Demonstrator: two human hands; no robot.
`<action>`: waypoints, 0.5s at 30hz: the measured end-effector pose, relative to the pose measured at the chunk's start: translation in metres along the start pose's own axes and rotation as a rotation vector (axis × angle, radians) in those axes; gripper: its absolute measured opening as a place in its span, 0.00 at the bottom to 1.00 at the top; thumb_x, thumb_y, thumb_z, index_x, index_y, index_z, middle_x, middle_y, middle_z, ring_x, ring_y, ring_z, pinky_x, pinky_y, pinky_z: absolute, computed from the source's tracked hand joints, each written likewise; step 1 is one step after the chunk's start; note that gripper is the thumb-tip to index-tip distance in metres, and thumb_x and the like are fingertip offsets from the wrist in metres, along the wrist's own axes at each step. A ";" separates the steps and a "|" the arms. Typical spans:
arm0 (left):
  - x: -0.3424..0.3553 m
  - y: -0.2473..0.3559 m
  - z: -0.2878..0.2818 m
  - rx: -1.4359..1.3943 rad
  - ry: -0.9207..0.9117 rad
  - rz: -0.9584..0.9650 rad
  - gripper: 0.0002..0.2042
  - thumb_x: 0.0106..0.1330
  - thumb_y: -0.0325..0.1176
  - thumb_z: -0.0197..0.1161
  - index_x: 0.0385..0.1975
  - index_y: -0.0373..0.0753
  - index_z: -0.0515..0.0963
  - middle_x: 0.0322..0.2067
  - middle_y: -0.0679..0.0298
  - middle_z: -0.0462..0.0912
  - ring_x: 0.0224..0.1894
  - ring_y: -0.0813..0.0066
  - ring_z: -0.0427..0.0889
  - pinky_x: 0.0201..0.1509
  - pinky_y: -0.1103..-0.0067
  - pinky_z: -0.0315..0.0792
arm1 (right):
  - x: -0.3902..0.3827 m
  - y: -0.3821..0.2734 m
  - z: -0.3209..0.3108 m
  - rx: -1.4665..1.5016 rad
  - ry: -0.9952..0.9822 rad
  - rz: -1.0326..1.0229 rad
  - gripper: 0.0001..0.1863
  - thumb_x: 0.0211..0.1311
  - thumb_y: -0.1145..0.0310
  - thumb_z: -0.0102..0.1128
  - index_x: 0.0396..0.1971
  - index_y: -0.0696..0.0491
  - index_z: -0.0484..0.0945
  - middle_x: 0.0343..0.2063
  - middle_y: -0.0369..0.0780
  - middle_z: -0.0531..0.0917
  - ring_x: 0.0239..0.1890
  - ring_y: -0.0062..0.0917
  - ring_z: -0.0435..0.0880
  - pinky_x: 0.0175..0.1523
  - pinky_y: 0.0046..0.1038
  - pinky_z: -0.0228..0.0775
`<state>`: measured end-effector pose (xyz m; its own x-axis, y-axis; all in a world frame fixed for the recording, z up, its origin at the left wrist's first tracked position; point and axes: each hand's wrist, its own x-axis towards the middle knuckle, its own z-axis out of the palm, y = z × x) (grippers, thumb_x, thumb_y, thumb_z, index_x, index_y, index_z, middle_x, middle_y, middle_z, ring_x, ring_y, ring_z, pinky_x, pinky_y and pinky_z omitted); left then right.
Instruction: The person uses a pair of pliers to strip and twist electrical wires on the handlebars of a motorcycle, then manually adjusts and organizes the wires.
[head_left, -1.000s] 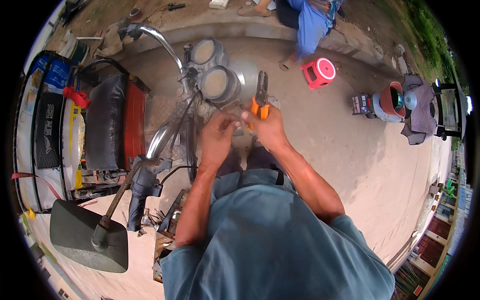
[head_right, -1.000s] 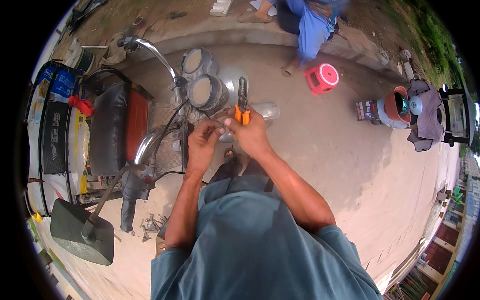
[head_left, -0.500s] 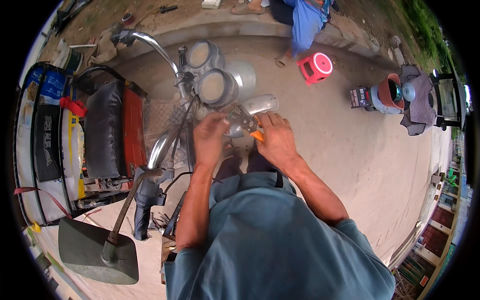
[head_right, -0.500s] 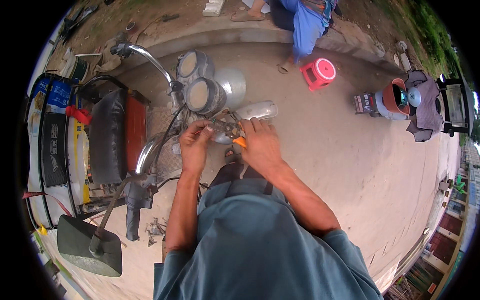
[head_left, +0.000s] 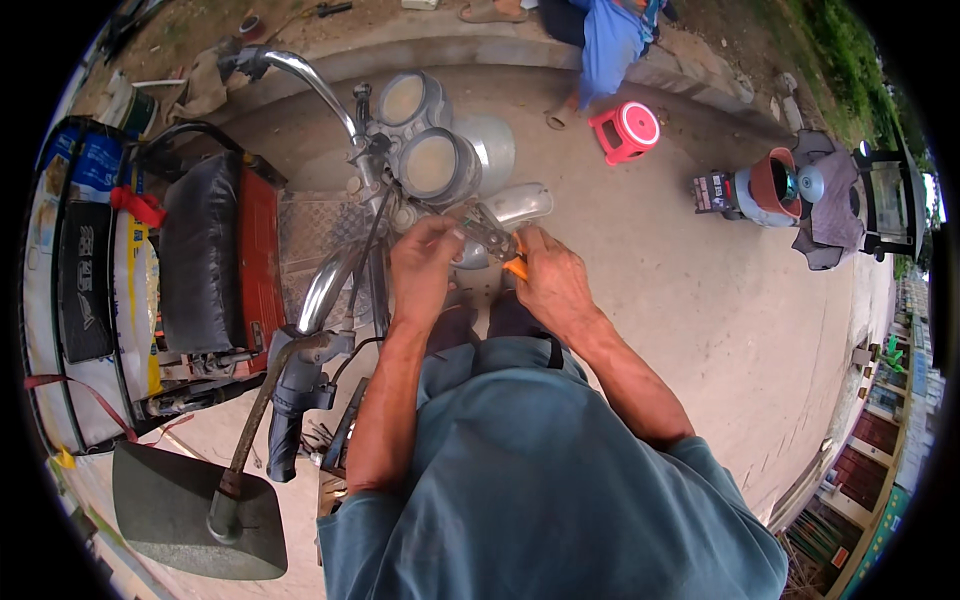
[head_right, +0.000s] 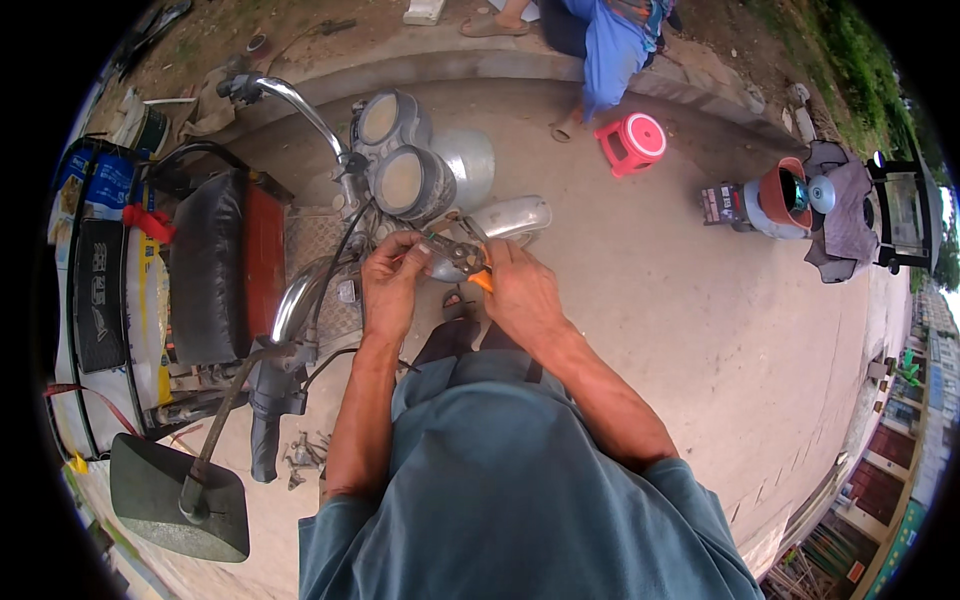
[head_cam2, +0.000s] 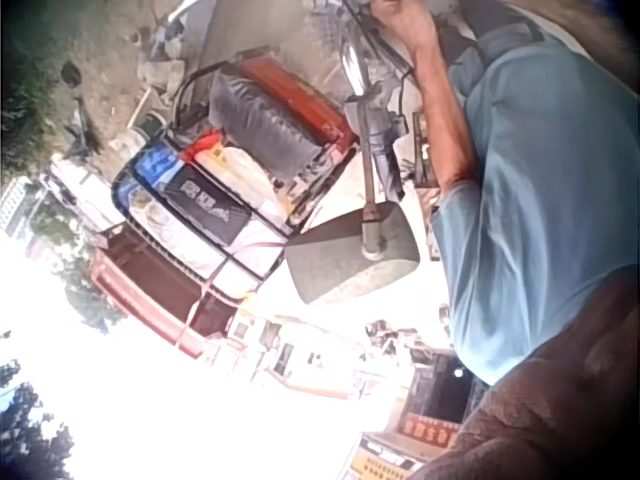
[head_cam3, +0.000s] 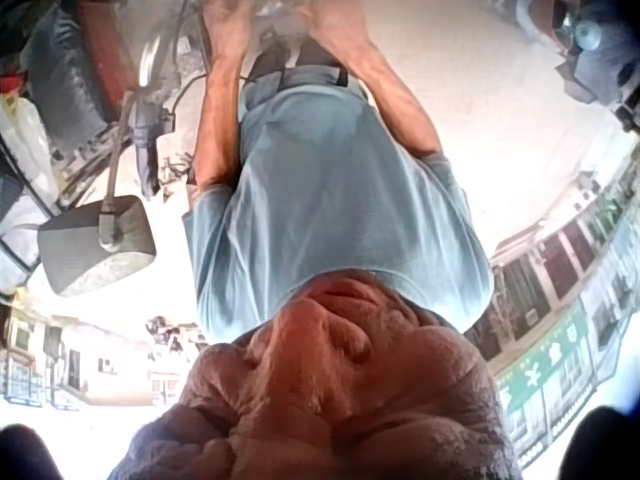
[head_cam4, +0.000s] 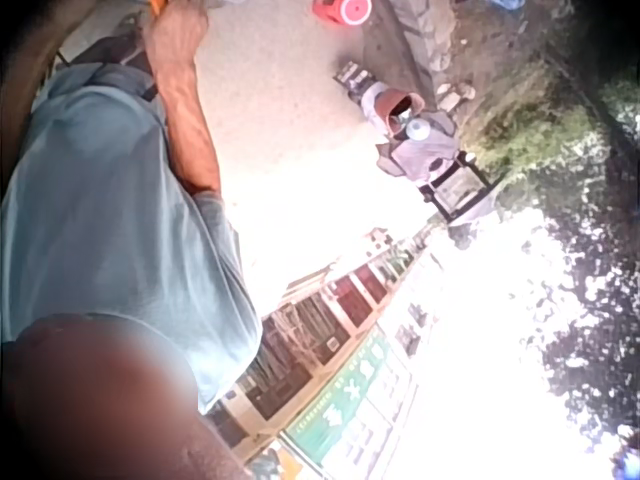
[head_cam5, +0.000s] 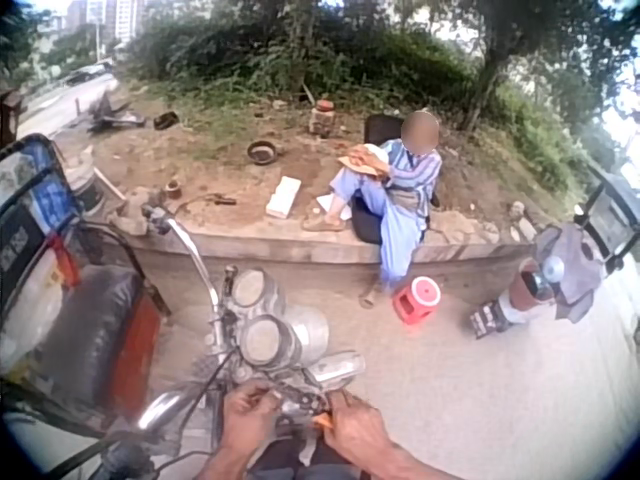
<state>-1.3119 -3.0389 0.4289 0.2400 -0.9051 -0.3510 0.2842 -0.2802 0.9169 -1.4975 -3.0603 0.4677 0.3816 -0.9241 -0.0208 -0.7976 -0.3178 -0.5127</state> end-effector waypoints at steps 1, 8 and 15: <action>0.000 -0.001 0.000 -0.007 -0.007 0.006 0.05 0.70 0.24 0.63 0.42 0.34 0.82 0.32 0.68 0.84 0.33 0.83 0.77 0.40 0.83 0.72 | -0.001 0.000 0.001 -0.004 -0.013 0.011 0.18 0.49 0.79 0.62 0.43 0.60 0.74 0.38 0.49 0.82 0.40 0.47 0.83 0.44 0.44 0.76; -0.001 0.002 0.002 0.089 -0.014 0.021 0.06 0.69 0.29 0.65 0.40 0.35 0.81 0.32 0.70 0.82 0.34 0.83 0.76 0.39 0.83 0.71 | -0.002 0.009 0.010 -0.018 -0.006 0.022 0.14 0.54 0.78 0.61 0.41 0.58 0.72 0.35 0.51 0.83 0.35 0.51 0.84 0.41 0.48 0.75; -0.002 -0.011 -0.009 0.314 -0.031 0.115 0.09 0.68 0.30 0.64 0.42 0.33 0.80 0.37 0.63 0.85 0.37 0.76 0.80 0.42 0.78 0.74 | -0.005 0.010 0.011 0.172 0.178 0.323 0.08 0.69 0.72 0.58 0.41 0.58 0.70 0.30 0.48 0.81 0.32 0.44 0.83 0.40 0.40 0.74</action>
<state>-1.3073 -3.0311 0.4176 0.2241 -0.9445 -0.2404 -0.0441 -0.2562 0.9656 -1.5021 -3.0562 0.4531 0.0248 -0.9977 -0.0633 -0.7675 0.0216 -0.6407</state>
